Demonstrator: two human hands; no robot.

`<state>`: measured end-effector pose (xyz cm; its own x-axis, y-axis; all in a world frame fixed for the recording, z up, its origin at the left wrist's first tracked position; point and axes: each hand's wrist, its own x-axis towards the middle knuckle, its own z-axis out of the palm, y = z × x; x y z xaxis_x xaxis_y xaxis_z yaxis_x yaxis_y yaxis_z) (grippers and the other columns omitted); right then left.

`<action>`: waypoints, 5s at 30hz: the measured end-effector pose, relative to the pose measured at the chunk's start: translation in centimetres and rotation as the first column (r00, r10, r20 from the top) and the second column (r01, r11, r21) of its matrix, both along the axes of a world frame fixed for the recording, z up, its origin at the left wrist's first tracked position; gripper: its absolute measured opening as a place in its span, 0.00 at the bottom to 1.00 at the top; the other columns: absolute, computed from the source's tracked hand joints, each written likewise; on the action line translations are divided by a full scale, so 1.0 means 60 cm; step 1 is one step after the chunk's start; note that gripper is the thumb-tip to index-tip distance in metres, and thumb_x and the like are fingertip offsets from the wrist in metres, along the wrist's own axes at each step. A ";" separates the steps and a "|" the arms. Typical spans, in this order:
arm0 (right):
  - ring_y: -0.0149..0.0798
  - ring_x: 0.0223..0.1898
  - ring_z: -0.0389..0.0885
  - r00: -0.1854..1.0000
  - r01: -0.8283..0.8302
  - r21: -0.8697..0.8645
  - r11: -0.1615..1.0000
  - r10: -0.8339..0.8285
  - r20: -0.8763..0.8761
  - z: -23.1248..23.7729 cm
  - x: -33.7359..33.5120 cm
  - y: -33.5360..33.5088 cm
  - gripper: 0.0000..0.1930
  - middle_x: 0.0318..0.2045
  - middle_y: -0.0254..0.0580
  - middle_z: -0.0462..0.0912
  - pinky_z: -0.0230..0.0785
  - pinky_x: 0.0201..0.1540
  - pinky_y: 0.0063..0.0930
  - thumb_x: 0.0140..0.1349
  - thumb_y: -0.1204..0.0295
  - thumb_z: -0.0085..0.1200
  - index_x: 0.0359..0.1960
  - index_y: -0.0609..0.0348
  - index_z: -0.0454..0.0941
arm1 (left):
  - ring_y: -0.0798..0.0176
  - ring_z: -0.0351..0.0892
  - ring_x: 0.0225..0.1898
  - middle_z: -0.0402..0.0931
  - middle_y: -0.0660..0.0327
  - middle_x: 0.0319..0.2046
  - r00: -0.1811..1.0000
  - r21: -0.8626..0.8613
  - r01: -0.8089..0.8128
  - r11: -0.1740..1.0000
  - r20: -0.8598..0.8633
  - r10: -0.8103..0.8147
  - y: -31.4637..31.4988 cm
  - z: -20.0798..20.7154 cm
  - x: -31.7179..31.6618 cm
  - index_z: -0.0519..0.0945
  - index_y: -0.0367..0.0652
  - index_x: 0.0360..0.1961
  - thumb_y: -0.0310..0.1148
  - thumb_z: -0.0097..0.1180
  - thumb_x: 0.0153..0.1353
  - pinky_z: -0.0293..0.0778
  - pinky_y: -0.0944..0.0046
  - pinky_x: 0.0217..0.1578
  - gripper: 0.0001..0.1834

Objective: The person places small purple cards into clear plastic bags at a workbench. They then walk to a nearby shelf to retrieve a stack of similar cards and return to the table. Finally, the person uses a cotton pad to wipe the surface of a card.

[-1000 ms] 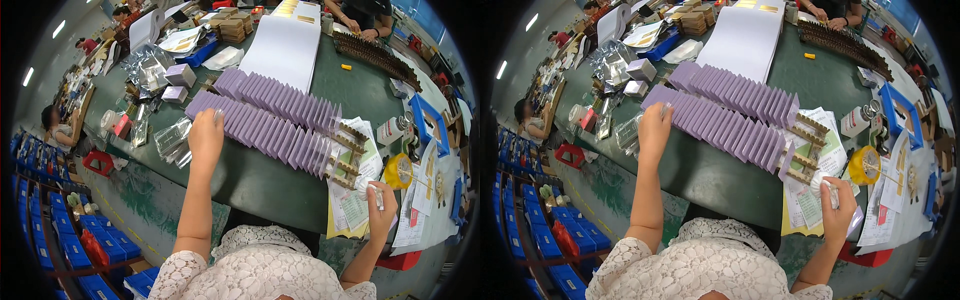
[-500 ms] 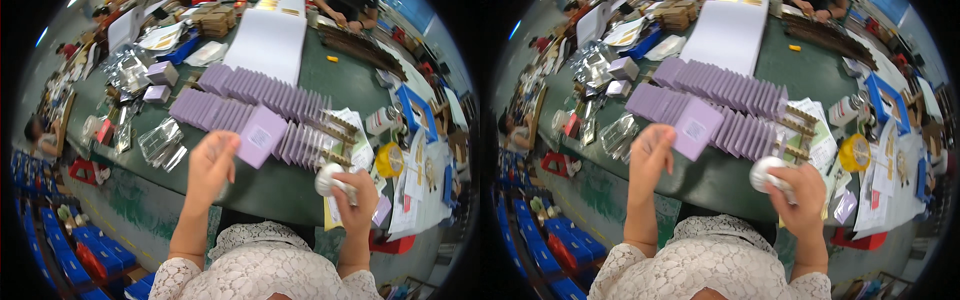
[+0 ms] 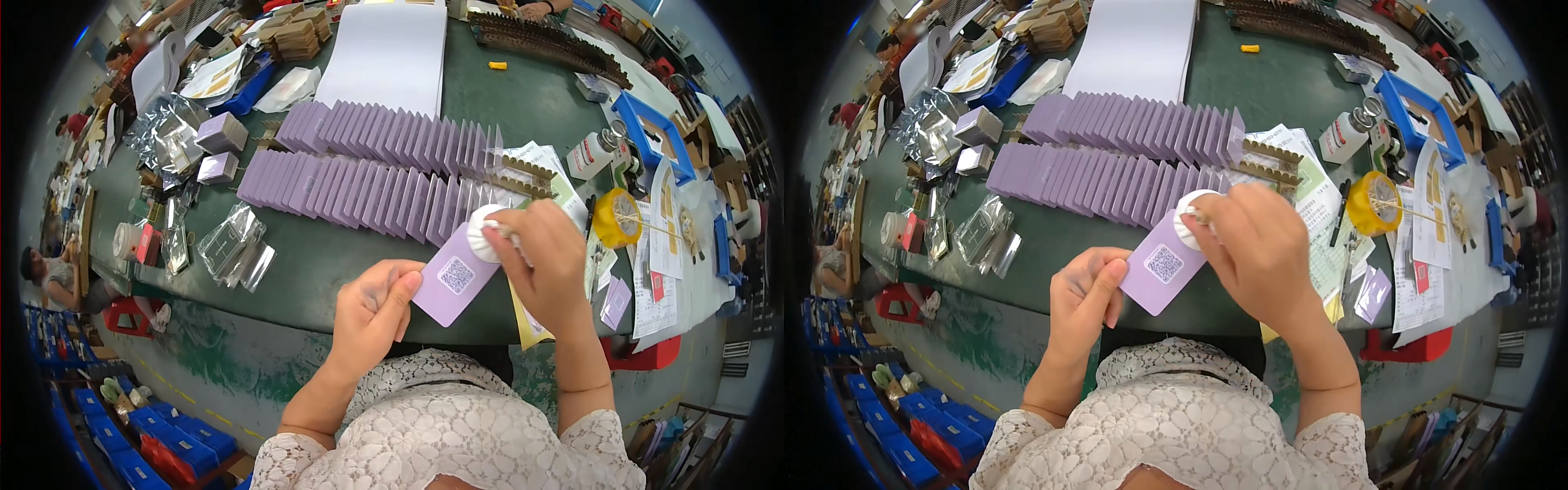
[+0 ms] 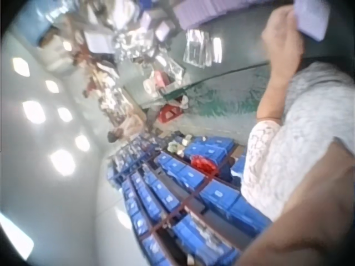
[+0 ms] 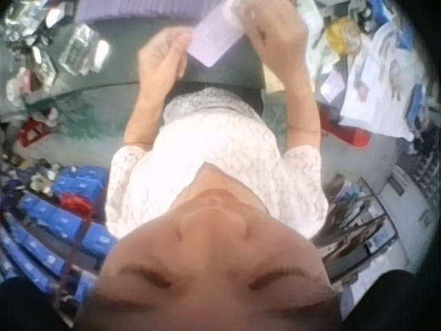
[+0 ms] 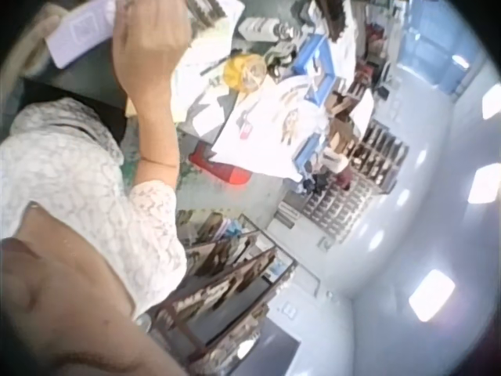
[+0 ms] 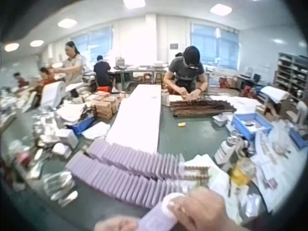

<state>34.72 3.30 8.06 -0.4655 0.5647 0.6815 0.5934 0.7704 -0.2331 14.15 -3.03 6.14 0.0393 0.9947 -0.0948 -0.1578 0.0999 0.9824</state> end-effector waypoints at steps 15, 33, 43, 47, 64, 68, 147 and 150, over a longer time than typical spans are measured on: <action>0.36 0.25 0.72 0.977 -0.198 -0.038 0.979 0.201 0.077 -0.020 -0.041 -0.065 0.10 0.25 0.33 0.73 0.62 0.27 0.31 0.48 0.70 0.62 0.31 0.55 0.77 | 0.83 0.60 0.13 0.74 0.69 0.21 1.000 0.037 -0.009 0.999 -0.024 0.010 0.010 -0.024 0.006 0.78 0.32 0.42 0.30 0.48 0.69 0.53 0.78 0.13 0.12; 0.38 0.22 0.69 0.989 -0.148 -0.390 0.909 0.128 -0.078 -0.039 0.030 -0.086 0.08 0.21 0.35 0.72 0.60 0.27 0.32 0.51 0.74 0.62 0.34 0.56 0.78 | 0.80 0.60 0.12 0.78 0.60 0.30 0.997 -0.030 -0.018 0.999 0.074 0.021 0.046 -0.036 -0.032 0.76 0.27 0.41 0.34 0.49 0.68 0.54 0.77 0.12 0.15; 0.49 0.39 0.74 0.711 0.590 -0.469 0.658 -0.698 -0.084 -0.121 0.198 -0.017 0.12 0.37 0.48 0.77 0.65 0.45 0.36 0.58 0.74 0.56 0.44 0.61 0.73 | 0.79 0.62 0.13 0.78 0.60 0.30 0.998 0.020 -0.067 0.998 -0.002 0.067 0.040 -0.026 -0.034 0.76 0.27 0.40 0.32 0.50 0.68 0.56 0.77 0.13 0.14; 0.50 0.55 0.67 0.731 0.678 -0.412 0.610 -0.617 0.291 -0.151 0.230 -0.036 0.13 0.49 0.50 0.74 0.57 0.58 0.41 0.59 0.72 0.55 0.44 0.61 0.73 | 0.79 0.62 0.12 0.76 0.64 0.24 0.956 0.069 -0.269 0.961 -0.097 0.275 0.045 -0.024 -0.062 0.77 0.31 0.39 0.33 0.51 0.67 0.54 0.76 0.12 0.13; 0.52 0.60 0.63 0.764 0.639 -0.235 0.732 -0.640 0.080 -0.094 0.192 -0.065 0.11 0.56 0.51 0.69 0.52 0.63 0.44 0.60 0.77 0.54 0.44 0.62 0.73 | 0.36 0.78 0.37 0.79 0.42 0.31 -0.079 0.503 -0.309 0.807 -0.859 0.505 0.249 -0.080 -0.421 0.75 0.43 0.38 0.36 0.53 0.59 0.73 0.43 0.36 0.10; 0.51 0.58 0.65 0.795 0.604 -0.239 0.760 -0.595 0.120 -0.065 0.152 -0.046 0.12 0.55 0.49 0.71 0.54 0.62 0.40 0.59 0.76 0.56 0.44 0.60 0.75 | 0.37 0.78 0.38 0.78 0.41 0.33 -0.047 0.430 -0.276 0.860 -0.900 0.434 0.209 -0.086 -0.470 0.75 0.39 0.42 0.34 0.51 0.60 0.72 0.45 0.35 0.12; 0.39 0.36 0.79 0.688 0.390 -0.555 0.735 -0.633 -0.355 -0.150 0.191 -0.226 0.12 0.37 0.42 0.80 0.72 0.38 0.28 0.59 0.82 0.54 0.45 0.61 0.79 | 0.80 0.62 0.17 0.71 0.69 0.23 0.780 -0.223 0.581 0.783 -0.122 -0.613 0.006 -0.103 0.212 0.69 0.35 0.50 0.26 0.56 0.63 0.55 0.76 0.15 0.16; 0.41 0.33 0.79 0.540 0.528 -0.621 0.579 -0.794 -0.280 -0.155 0.217 -0.287 0.10 0.32 0.43 0.78 0.71 0.36 0.31 0.60 0.79 0.53 0.43 0.60 0.78 | 0.78 0.69 0.21 0.73 0.65 0.26 0.709 -0.190 0.648 0.737 -0.203 -0.676 0.016 -0.124 0.263 0.69 0.35 0.52 0.26 0.56 0.62 0.57 0.75 0.14 0.18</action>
<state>47.72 -13.90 -1.22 0.4934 0.8241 0.2782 0.5748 -0.0690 -0.8154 29.91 -2.05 -1.27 0.6465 0.7063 -0.2883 0.2262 0.1834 0.9567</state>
